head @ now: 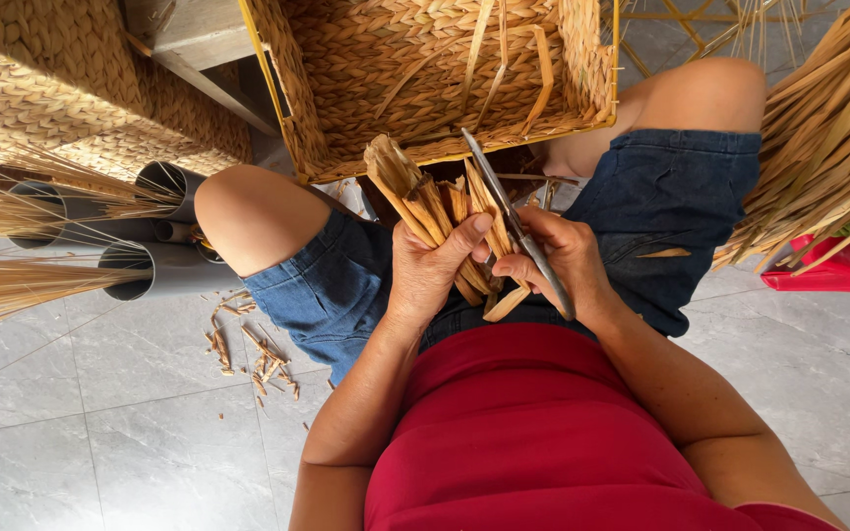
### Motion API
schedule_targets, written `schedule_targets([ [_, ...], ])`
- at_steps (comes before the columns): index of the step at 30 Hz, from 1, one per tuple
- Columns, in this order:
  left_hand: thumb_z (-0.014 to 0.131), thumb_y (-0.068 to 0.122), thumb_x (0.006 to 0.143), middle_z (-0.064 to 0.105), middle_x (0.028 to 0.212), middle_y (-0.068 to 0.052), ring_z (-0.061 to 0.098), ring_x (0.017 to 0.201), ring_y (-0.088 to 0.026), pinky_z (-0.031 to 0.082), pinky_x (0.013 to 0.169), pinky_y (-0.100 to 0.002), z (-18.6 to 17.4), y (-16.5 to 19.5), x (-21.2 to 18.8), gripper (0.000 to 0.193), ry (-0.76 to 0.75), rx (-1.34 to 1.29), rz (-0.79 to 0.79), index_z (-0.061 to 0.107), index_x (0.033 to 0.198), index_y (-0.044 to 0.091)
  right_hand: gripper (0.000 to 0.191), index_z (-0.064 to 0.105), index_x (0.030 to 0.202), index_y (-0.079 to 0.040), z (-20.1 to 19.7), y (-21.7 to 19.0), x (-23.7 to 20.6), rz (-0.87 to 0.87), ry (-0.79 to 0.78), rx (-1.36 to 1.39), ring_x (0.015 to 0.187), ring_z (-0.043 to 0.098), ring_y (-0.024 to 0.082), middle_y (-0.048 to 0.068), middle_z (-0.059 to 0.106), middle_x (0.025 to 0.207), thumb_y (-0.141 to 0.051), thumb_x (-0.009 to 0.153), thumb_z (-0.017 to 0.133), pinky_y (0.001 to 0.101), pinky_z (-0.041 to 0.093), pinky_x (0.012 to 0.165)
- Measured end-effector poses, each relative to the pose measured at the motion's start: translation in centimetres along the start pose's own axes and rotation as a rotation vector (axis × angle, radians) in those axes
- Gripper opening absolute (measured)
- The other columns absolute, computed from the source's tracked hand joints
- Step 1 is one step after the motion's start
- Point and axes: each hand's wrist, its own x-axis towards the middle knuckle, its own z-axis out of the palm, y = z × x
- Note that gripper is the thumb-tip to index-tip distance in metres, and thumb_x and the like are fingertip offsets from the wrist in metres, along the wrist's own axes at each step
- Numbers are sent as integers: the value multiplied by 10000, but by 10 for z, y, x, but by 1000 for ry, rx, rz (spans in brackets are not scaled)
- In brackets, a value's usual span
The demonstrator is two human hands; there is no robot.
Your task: The person sits on a low stool and uses scissors to trim excess woven strands from the edge of a water-hyacinth basket. They then gather dried palm leaf stalks, strip and sort them by hand, and cut the stalks to length with scissors over the floor.
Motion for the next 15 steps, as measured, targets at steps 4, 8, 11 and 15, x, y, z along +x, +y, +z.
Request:
schedule_targets([
  [4,753,111,979,715,834,-38,654,696,-82,545,642,-214,2,0,0,147,39,-43,0,706,1059,-2,551,619,1296,-8,-1,3,-1,-99,0,52,615,595,71,21,653,799,-216,838,842,217,476,537],
  [8,743,119,953,704,762,-52,657,645,-93,462,519,-192,2,4,1,193,134,-8,-74,701,1102,4,469,594,1312,-9,-3,5,0,-192,-15,65,903,651,100,46,673,1026,-112,913,818,241,546,793],
  [11,754,129,973,703,819,-44,665,715,-95,557,657,-227,3,4,2,225,45,-154,-33,695,1154,9,403,608,1260,-20,-3,5,3,-21,-39,267,894,709,106,40,729,1020,-94,906,788,249,578,776],
  [15,745,155,998,711,880,-44,653,745,-100,550,687,-236,0,2,6,223,79,-78,-7,692,1145,-5,399,656,1257,-10,-9,-2,16,-49,-23,47,795,643,112,37,672,912,-45,891,809,260,540,719],
])
